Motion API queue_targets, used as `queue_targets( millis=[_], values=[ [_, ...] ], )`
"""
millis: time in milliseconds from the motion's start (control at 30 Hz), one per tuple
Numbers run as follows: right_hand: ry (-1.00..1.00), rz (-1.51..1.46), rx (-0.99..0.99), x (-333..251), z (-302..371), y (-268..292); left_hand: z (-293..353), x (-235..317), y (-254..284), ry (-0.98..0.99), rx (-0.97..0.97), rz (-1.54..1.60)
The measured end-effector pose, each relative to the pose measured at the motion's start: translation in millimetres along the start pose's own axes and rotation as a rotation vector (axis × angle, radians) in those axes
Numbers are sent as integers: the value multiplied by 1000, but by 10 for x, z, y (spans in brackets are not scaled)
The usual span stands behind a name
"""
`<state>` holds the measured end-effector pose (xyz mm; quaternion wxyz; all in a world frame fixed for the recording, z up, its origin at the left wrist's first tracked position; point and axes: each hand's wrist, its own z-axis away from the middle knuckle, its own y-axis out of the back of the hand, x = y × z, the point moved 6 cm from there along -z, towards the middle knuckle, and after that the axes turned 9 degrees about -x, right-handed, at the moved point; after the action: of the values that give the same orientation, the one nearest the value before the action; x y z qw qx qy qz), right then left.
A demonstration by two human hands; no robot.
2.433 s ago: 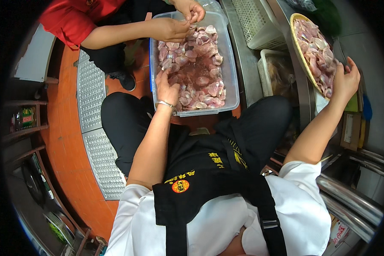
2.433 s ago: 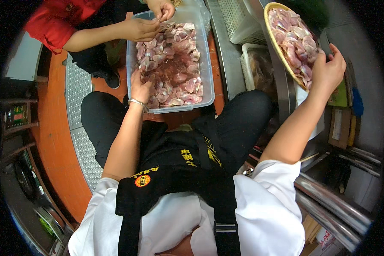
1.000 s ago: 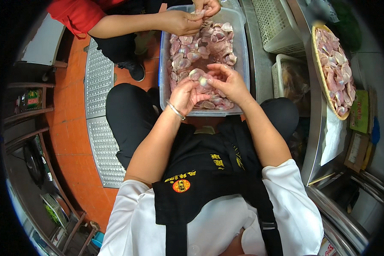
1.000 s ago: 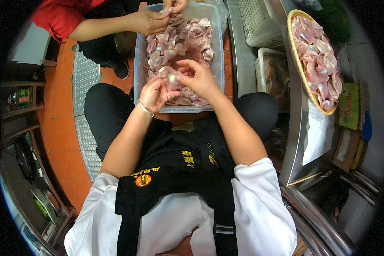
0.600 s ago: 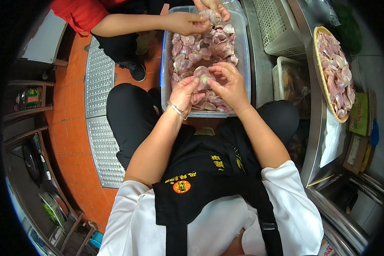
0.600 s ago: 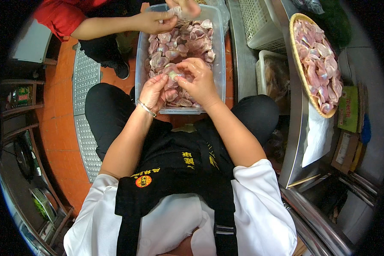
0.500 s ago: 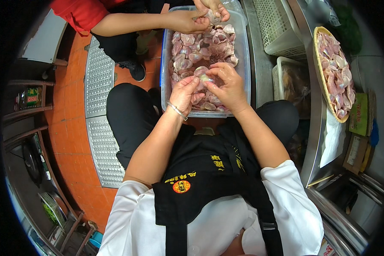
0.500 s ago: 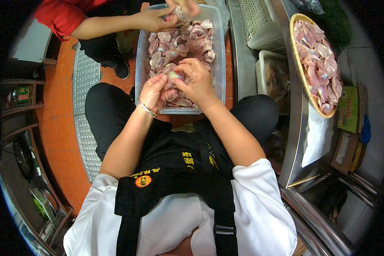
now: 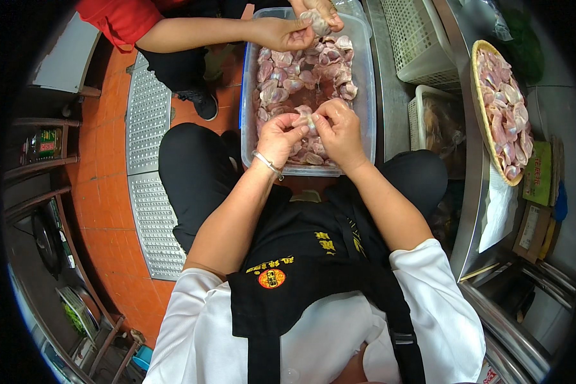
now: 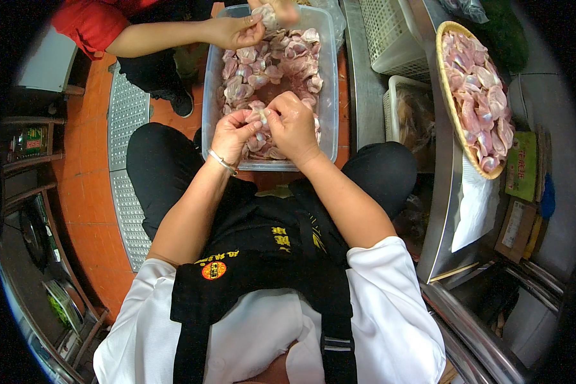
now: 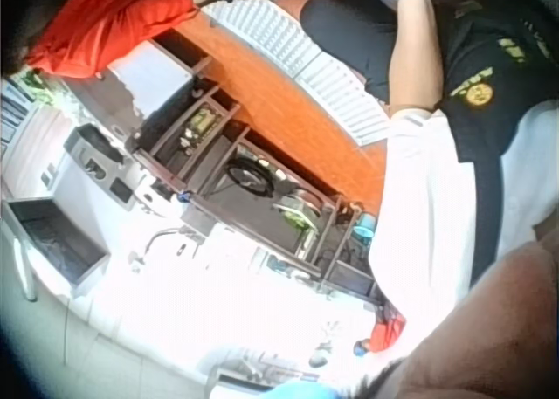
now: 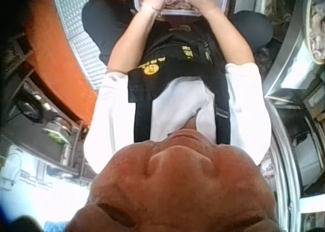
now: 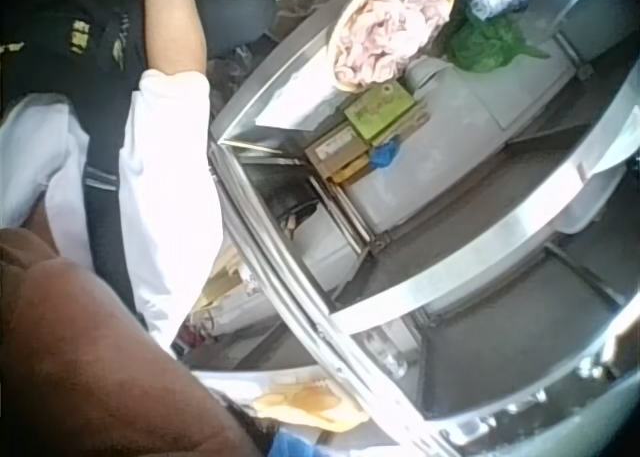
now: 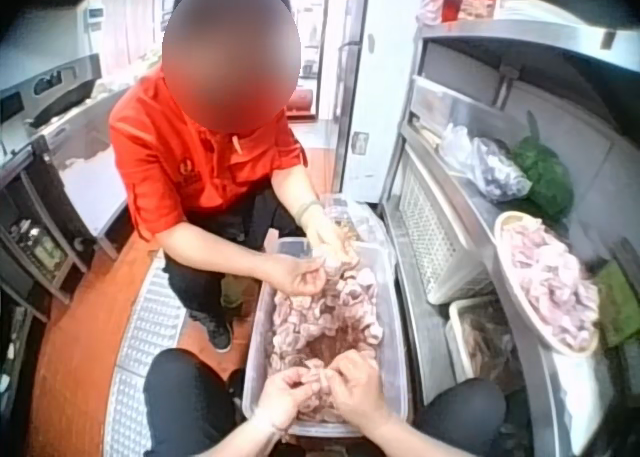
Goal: The person sits on the floor and uses both hands to separate raw chicken pieces from a large plastic container. They repeatedly pick up pieces, pull them apart, and place them back into the container. Another person in a red shirt works alongside them in the same manner.
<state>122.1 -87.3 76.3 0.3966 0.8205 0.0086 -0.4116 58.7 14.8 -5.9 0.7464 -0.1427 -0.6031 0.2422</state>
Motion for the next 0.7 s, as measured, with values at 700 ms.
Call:
queue_targets(
  millis=[700],
  values=[
    [-130, -338, -86, 47, -43, 86, -11, 13, -80, -68, -214, -31]
  ],
)
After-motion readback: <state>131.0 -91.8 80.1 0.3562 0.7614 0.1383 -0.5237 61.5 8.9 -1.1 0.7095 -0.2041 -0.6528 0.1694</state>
